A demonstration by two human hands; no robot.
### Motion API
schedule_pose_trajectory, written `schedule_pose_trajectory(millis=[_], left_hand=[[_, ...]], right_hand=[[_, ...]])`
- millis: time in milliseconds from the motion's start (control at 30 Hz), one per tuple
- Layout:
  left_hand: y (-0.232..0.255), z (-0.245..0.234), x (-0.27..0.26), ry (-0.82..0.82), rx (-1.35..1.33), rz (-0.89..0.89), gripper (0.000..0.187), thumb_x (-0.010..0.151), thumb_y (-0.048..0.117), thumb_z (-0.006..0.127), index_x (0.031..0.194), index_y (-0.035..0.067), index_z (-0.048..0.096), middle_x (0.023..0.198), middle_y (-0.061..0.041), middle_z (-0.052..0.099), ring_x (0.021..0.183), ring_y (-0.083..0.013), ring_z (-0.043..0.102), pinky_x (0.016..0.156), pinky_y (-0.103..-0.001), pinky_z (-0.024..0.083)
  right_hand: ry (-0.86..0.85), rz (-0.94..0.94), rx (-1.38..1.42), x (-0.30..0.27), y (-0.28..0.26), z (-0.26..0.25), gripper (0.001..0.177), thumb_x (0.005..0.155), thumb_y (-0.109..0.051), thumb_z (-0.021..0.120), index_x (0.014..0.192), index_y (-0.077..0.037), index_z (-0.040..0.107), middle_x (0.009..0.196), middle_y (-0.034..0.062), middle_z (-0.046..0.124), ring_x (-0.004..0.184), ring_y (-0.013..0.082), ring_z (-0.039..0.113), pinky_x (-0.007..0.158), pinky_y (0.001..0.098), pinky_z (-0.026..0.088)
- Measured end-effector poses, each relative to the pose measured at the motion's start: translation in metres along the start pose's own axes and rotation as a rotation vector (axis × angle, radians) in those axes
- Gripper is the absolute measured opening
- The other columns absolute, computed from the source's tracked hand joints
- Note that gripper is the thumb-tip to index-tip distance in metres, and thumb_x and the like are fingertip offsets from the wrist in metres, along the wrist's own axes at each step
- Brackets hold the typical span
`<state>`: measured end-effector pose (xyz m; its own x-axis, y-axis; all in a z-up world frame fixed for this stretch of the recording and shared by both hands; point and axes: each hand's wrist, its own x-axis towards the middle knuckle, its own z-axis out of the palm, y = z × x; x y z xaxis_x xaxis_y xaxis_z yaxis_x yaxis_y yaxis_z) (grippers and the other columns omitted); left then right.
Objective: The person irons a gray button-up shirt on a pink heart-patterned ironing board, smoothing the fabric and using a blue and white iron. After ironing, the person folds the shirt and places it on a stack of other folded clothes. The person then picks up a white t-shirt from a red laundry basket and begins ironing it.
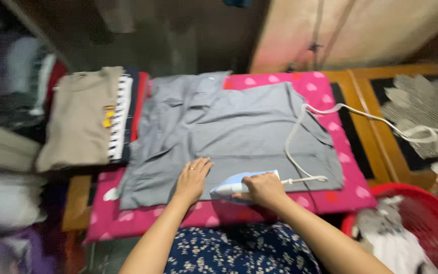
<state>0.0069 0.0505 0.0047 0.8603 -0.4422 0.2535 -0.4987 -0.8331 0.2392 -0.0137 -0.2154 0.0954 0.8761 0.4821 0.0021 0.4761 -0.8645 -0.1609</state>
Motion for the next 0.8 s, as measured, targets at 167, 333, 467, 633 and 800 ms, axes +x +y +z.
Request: schedule_pose_trajectory(millis=[167,333,467,633,800], left_hand=[[0.043,0.022,0.025,-0.262,0.003,0.17,0.066,0.093,0.044,0.055,0.153,0.021,0.039,0.163,-0.006,0.029,0.149,-0.0313,0.025,0.115,-0.06,0.023],[0.054,0.032,0.022,-0.257,0.006,0.216,0.069,0.094,0.054,0.053,0.156,0.032,0.034,0.167,-0.002,0.018,0.154,-0.0308,0.011,0.117,-0.063,0.016],[0.051,0.031,0.021,-0.311,-0.012,0.203,0.069,0.094,0.053,0.053,0.156,0.031,0.033,0.168,-0.003,0.016,0.154,-0.0307,0.01,0.118,-0.062,0.015],[0.052,0.031,0.021,-0.306,-0.029,0.206,0.069,0.095,0.054,0.054,0.156,0.03,0.034,0.168,-0.003,0.017,0.154,-0.0313,0.011,0.117,-0.063,0.015],[0.045,0.02,0.03,-0.367,-0.132,0.22,0.075,0.094,0.051,0.06,0.156,0.017,0.035,0.167,-0.005,0.022,0.154,-0.0324,0.014,0.118,-0.065,0.015]], right_hand=[[0.205,0.219,-0.063,-0.032,0.092,-0.006,0.062,0.072,-0.076,0.069,0.075,-0.014,0.074,0.063,0.0129,0.07,0.06,0.034,0.071,0.053,0.0466,0.054],[0.148,0.168,-0.159,-0.07,0.171,-0.026,0.06,0.071,-0.075,0.071,0.069,-0.015,0.07,0.058,0.0127,0.067,0.055,0.0354,0.069,0.049,0.0473,0.052],[0.129,0.108,-0.155,-0.093,0.201,-0.033,0.061,0.067,-0.077,0.071,0.067,-0.016,0.069,0.054,0.0101,0.066,0.052,0.0332,0.068,0.049,0.046,0.053],[0.261,0.408,-0.252,-0.067,0.206,-0.03,0.061,0.066,-0.078,0.073,0.071,-0.017,0.071,0.057,0.009,0.066,0.056,0.0328,0.069,0.05,0.0455,0.052],[0.305,0.058,-0.131,-0.013,0.196,-0.032,0.058,0.063,-0.074,0.074,0.07,-0.017,0.072,0.055,0.0079,0.066,0.051,0.0335,0.067,0.048,0.0458,0.052]])
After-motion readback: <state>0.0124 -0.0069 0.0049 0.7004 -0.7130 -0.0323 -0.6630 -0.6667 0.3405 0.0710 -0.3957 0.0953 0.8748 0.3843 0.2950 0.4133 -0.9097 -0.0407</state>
